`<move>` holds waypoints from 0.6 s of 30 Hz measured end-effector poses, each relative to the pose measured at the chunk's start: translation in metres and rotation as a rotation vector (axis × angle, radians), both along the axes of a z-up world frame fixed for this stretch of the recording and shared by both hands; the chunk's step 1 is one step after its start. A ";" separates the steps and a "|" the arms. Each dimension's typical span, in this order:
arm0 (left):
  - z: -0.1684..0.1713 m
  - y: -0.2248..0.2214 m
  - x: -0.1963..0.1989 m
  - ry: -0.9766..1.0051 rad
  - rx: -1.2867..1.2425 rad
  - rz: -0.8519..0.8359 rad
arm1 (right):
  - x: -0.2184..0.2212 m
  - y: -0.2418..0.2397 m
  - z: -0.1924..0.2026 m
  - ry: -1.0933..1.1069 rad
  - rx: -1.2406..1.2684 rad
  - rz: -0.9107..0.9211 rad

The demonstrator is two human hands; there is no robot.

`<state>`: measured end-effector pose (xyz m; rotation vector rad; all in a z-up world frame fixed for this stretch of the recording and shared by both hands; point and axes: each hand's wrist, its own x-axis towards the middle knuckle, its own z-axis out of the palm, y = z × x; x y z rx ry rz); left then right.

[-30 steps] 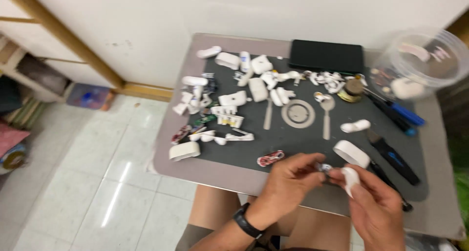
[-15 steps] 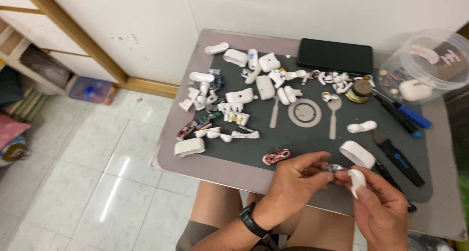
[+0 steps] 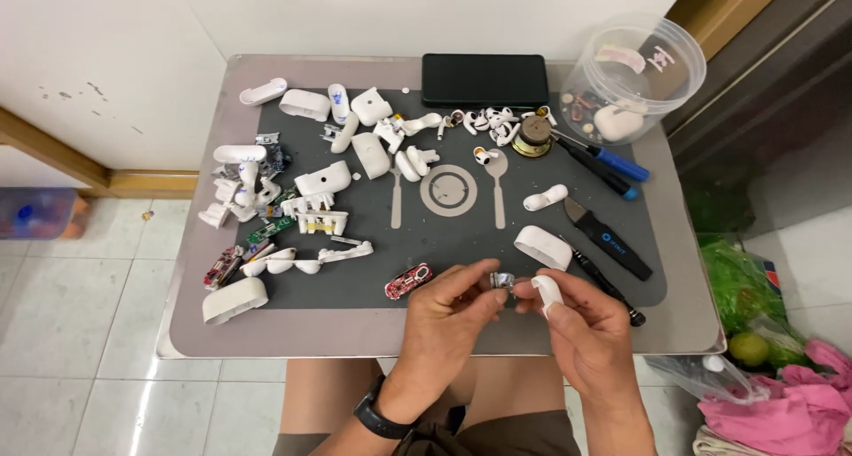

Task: Assembling small white plastic electronic components on a repair bench

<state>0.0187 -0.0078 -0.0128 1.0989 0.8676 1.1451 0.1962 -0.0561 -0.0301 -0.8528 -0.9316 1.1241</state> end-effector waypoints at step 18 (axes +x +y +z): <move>-0.002 -0.004 -0.001 0.158 -0.004 0.010 | -0.034 0.012 0.043 -0.420 -0.441 -0.158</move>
